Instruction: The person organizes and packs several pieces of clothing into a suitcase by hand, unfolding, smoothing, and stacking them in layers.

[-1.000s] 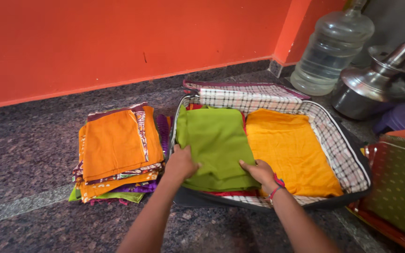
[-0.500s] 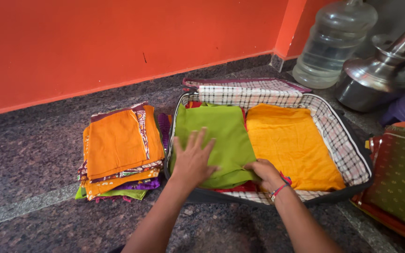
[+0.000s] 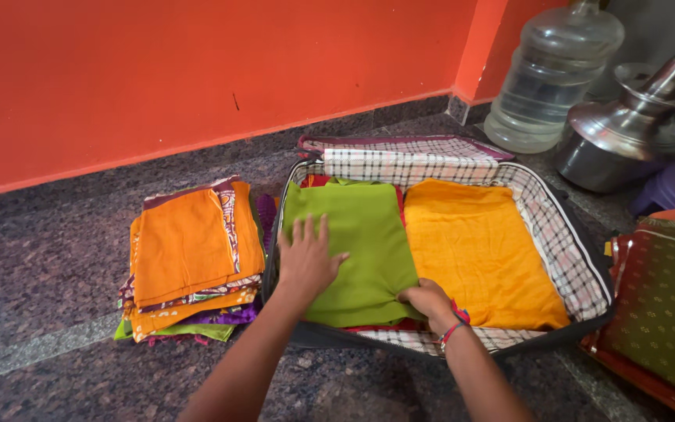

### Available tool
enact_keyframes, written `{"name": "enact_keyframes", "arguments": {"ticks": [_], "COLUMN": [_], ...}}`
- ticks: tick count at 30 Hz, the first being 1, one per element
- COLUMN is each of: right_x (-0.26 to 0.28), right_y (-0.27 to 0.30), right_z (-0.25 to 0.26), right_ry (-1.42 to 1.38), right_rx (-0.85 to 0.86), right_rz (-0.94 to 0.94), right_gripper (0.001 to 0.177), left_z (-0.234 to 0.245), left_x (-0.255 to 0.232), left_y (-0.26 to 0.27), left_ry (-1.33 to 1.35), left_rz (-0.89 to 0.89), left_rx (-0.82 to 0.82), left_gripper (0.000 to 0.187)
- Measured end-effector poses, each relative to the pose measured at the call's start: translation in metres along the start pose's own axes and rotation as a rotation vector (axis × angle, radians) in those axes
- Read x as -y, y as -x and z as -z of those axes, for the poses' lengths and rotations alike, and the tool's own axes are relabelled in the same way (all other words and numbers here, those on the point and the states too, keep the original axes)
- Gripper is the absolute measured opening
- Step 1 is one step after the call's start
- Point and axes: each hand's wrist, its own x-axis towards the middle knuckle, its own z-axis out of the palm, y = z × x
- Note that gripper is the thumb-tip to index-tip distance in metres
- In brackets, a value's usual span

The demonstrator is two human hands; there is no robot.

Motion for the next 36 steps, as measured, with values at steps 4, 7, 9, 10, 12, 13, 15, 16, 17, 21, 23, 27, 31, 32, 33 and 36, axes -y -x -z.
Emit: {"name": "enact_keyframes", "arguments": {"ticks": [4,7,9,10,12,13,15,16,17,21,23,27,31,32,33,36], "right_x": [0.001,0.001,0.001,0.004,0.004,0.004,0.009,0.010,0.010,0.005,0.003,0.002,0.001,0.002,0.003,0.009], "right_y": [0.001,0.002,0.004,0.004,0.008,0.012,0.013,0.015,0.017,0.012,0.005,0.003,0.009,0.011,0.014,0.018], "right_z": [0.000,-0.001,-0.002,-0.002,-0.003,-0.001,-0.004,-0.005,-0.005,-0.006,-0.007,-0.009,-0.005,-0.005,-0.006,-0.008], "right_ry": [0.077,0.189,0.310,0.309,0.307,0.231,0.071,0.085,0.099,0.192,0.228,0.317,0.332,0.332,0.332,0.353], "right_rx": [-0.046,-0.080,-0.124,-0.131,-0.141,-0.126,-0.087,-0.118,-0.149,-0.190,-0.195,-0.151,-0.141,-0.148,-0.155,-0.203], "right_rz": [0.009,0.061,0.068,0.081,0.100,0.092,0.093,0.085,0.077,0.107,0.130,0.131,0.124,0.128,0.132,0.178], "right_gripper": [0.046,0.050,0.051,0.049,0.046,0.046,0.047,0.049,0.052,0.059,0.058,0.058,0.061,0.062,0.063,0.063], "left_z": [-0.024,-0.053,-0.074,-0.077,-0.081,-0.082,-0.073,-0.066,-0.058,-0.027,-0.020,-0.023,-0.020,-0.020,-0.019,-0.022], "left_x": [0.005,0.023,0.022,0.023,0.026,0.021,0.021,0.018,0.013,-0.013,-0.006,0.021,0.008,0.004,0.000,-0.003], "left_y": [-0.064,-0.097,-0.095,-0.098,-0.097,-0.095,-0.093,-0.091,-0.088,-0.059,-0.031,0.002,0.021,0.033,0.042,0.067], "left_ry": [-0.071,0.030,0.147,0.134,0.107,0.129,0.160,0.052,-0.056,-0.257,-0.227,-0.050,0.066,0.099,0.132,0.142], "left_rz": [-0.101,-0.073,0.059,0.041,0.007,0.005,0.010,0.014,0.018,-0.090,-0.162,-0.117,-0.094,-0.113,-0.133,-0.095], "left_rx": [-0.028,-0.065,0.068,0.042,-0.003,0.007,0.011,0.035,0.059,0.116,0.177,0.309,0.337,0.385,0.432,0.376], "left_gripper": [0.086,0.092,0.106,0.109,0.114,0.113,0.109,0.108,0.107,0.099,0.090,0.093,0.098,0.093,0.088,0.073]}}
